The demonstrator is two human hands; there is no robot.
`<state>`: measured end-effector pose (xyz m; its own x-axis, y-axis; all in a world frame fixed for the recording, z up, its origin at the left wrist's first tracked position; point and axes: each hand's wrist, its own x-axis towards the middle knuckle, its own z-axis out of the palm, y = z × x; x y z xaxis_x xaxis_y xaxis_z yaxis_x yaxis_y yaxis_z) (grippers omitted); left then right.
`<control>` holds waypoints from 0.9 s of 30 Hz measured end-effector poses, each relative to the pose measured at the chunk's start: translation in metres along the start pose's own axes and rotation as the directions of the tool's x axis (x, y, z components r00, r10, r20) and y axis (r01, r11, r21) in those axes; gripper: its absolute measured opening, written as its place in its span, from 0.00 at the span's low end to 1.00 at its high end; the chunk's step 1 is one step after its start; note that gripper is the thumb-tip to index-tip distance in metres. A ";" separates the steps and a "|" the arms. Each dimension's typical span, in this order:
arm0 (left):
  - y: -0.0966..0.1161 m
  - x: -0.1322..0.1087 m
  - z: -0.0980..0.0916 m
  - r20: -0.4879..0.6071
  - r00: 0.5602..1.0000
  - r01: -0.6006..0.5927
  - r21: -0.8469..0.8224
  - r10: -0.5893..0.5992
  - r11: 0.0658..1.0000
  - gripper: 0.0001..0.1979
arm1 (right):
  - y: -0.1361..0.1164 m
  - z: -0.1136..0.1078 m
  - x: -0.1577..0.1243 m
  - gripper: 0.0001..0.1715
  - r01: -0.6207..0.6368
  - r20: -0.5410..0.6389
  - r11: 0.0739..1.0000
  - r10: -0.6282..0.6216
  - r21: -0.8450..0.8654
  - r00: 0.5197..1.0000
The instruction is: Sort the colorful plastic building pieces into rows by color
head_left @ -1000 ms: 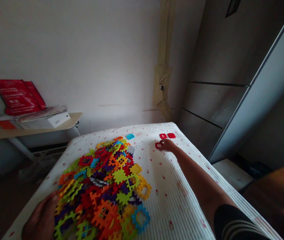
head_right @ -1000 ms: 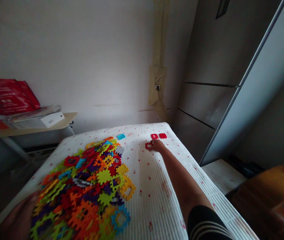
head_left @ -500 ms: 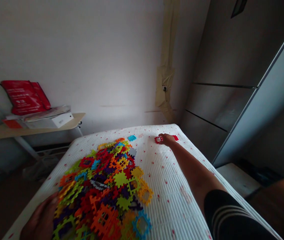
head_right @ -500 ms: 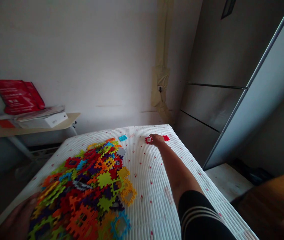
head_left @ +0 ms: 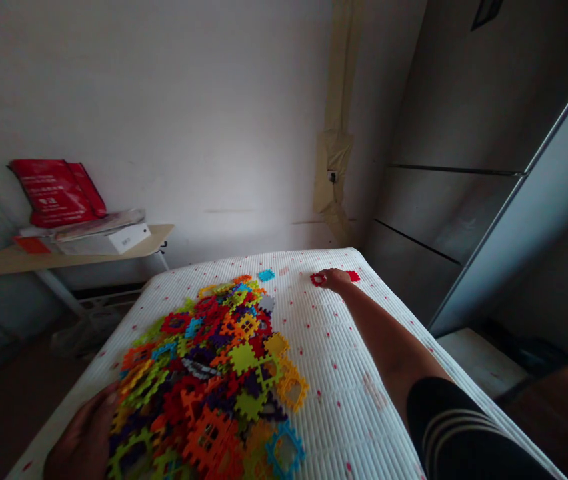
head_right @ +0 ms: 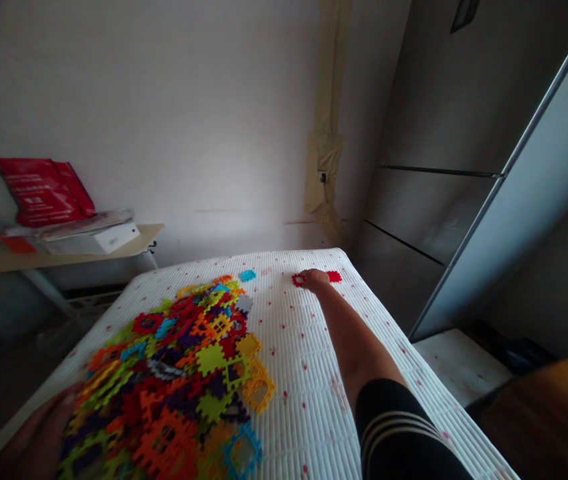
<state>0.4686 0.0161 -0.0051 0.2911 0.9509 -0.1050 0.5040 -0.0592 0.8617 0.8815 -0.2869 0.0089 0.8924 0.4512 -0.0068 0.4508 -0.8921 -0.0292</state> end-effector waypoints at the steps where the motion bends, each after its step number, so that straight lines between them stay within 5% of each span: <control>1: 0.001 -0.001 0.000 -0.001 1.000 0.009 -0.009 -0.009 1.000 0.28 | -0.001 0.000 0.000 0.28 -0.008 -0.002 1.000 0.008 -0.002 1.000; 8: -0.003 0.001 0.004 -0.036 0.999 -0.006 -0.110 0.002 0.994 0.26 | -0.009 -0.010 -0.012 0.24 -0.020 -0.016 1.000 0.020 -0.001 1.000; 12: -0.013 0.006 0.008 -0.066 0.990 -0.138 -0.214 0.126 0.967 0.27 | -0.039 -0.020 -0.019 0.25 0.056 -0.091 0.998 -0.052 0.039 0.994; 17: -0.018 0.008 0.009 -0.087 0.979 -0.201 -0.241 0.185 0.950 0.26 | -0.136 -0.035 -0.037 0.22 0.315 -0.186 0.939 -0.288 0.136 0.939; 21: -0.020 0.009 0.009 -0.075 0.981 -0.190 -0.250 0.177 0.949 0.26 | -0.232 -0.045 -0.057 0.18 0.593 -0.260 0.765 -0.537 0.251 0.803; 27: -0.021 0.010 0.009 -0.076 0.982 -0.187 -0.265 0.172 0.946 0.26 | -0.314 -0.040 -0.074 0.17 0.522 -0.107 0.810 -0.513 0.269 0.852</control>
<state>0.4684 0.0242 -0.0291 0.3106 0.9469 0.0833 0.2066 -0.1528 0.9664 0.6740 -0.0409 0.0587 0.5308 0.8395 0.1160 0.8253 -0.4808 -0.2961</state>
